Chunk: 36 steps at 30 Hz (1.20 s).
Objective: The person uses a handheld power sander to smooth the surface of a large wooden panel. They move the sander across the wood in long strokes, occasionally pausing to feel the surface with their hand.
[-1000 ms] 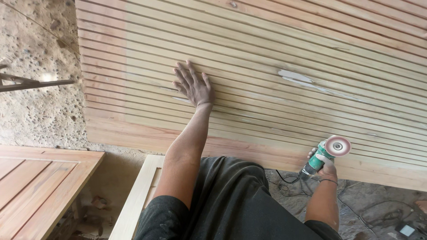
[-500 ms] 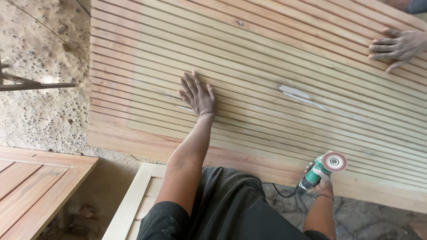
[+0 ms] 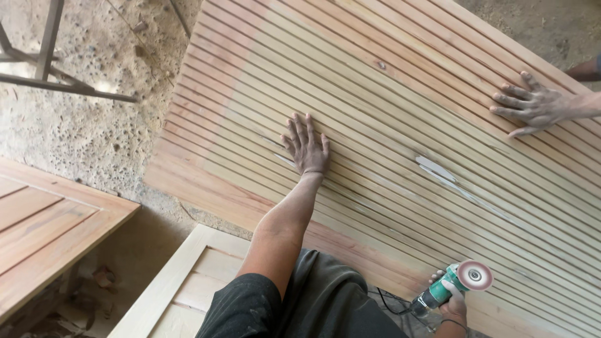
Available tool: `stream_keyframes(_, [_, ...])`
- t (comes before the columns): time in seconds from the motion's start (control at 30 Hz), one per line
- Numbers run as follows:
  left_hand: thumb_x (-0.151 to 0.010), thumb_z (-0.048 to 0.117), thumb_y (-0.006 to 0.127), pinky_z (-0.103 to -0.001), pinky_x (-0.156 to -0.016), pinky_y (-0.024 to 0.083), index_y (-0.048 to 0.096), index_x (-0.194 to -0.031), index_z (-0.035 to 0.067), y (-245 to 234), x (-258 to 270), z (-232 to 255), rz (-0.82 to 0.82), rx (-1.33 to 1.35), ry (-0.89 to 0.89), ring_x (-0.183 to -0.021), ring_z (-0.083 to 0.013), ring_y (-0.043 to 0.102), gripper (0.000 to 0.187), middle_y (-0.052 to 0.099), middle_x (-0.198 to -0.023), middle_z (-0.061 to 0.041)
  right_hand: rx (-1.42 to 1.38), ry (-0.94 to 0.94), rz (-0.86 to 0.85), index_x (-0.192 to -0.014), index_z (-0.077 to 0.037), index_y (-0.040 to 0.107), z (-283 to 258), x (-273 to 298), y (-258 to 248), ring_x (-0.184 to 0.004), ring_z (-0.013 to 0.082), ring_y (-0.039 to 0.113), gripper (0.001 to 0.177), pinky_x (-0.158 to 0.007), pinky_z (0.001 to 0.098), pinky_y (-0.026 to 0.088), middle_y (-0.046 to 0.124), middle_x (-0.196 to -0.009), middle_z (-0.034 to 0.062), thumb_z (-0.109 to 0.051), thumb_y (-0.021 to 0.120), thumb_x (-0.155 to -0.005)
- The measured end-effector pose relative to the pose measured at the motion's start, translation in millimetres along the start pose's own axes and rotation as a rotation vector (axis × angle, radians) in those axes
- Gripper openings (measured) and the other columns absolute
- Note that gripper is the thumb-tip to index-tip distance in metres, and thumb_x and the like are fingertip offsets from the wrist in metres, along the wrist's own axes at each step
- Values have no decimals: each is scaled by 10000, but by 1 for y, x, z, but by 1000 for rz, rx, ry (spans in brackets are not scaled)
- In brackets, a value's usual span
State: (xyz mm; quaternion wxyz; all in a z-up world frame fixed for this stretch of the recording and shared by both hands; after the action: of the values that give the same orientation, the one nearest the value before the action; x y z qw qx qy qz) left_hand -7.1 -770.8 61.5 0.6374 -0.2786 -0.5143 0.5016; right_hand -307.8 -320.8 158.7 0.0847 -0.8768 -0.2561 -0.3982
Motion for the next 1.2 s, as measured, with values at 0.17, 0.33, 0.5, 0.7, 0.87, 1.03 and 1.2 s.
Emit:
stream_keyframes(0.17, [-1014, 494, 408, -530, -1275, -88, 136, -1660, 262, -2, 0, 1, 11, -8, 4, -1601, -254, -87, 739, -26, -1742, -71, -8, -11, -4, -1333, -57, 544, -2, -2, 9, -981, 310, 669, 551, -851, 477, 575, 643, -1095, 130, 17, 609, -791])
stream_keyframes(0.33, [-1018, 504, 388, -530, -1270, -94, 119, -1658, 267, -6, 1, 0, -41, -35, -5, -1595, -251, -91, 734, -37, -1738, -65, -19, -26, -15, -1325, -60, 550, -3, 1, 16, -975, 304, 668, 555, -846, 469, 578, 640, -1080, 122, 6, 619, -778])
stream_keyframes(0.5, [-1034, 516, 362, -523, -1273, -102, 81, -1661, 263, -4, -4, 3, -66, -37, 0, -1596, -250, -106, 732, -66, -1739, -57, -47, -52, -24, -1317, -64, 555, 2, -3, 15, -970, 298, 668, 560, -841, 462, 581, 637, -1065, 114, -6, 629, -766])
stream_keyframes(0.7, [-1095, 479, 337, -532, -1277, -90, -53, -1665, 184, -8, -3, 2, -158, -118, 52, -1591, -305, -143, 750, -137, -1730, -116, -57, 54, -51, -1268, -72, 565, 6, -9, 0, -966, 291, 667, 547, -849, 441, 585, 631, -1045, 109, -36, 647, -728])
stream_keyframes(0.87, [-1149, 457, 325, -541, -1307, -44, -104, -1668, 133, -12, 1, 3, -4, -199, 118, -1602, -324, -128, 748, -154, -1738, -150, -92, -4, -115, -1266, -53, 563, 12, -16, -26, -962, 274, 681, 513, -852, 427, 583, 659, -1061, 116, 0, 670, -767])
stream_keyframes(1.03, [-1178, 512, 258, -547, -1325, -50, -68, -1702, 183, -8, 7, 5, -54, -151, 46, -1617, -327, -140, 699, -149, -1754, -138, -112, -97, -115, -1261, -11, 592, 27, -15, -53, -915, 273, 709, 477, -806, 409, 595, 691, -1041, 136, -7, 672, -791])
stream_keyframes(1.2, [-1121, 582, 298, -574, -1321, -46, -22, -1712, 200, -18, 8, 14, 11, -100, 80, -1621, -337, -131, 773, -129, -1757, -156, -129, -97, -73, -1217, 19, 596, 33, -31, -64, -868, 272, 717, 446, -738, 408, 607, 697, -999, 151, -21, 686, -782])
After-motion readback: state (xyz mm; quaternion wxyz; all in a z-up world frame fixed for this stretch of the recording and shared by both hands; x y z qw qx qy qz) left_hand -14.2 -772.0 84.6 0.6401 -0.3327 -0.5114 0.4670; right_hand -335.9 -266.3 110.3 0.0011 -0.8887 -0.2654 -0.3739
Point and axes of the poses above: each hand's wrist, its own x-axis away from the middle knuckle, its own y-axis out of the palm, z = x × y, the point moved 3 cm from there along -x, towards the middle knuckle
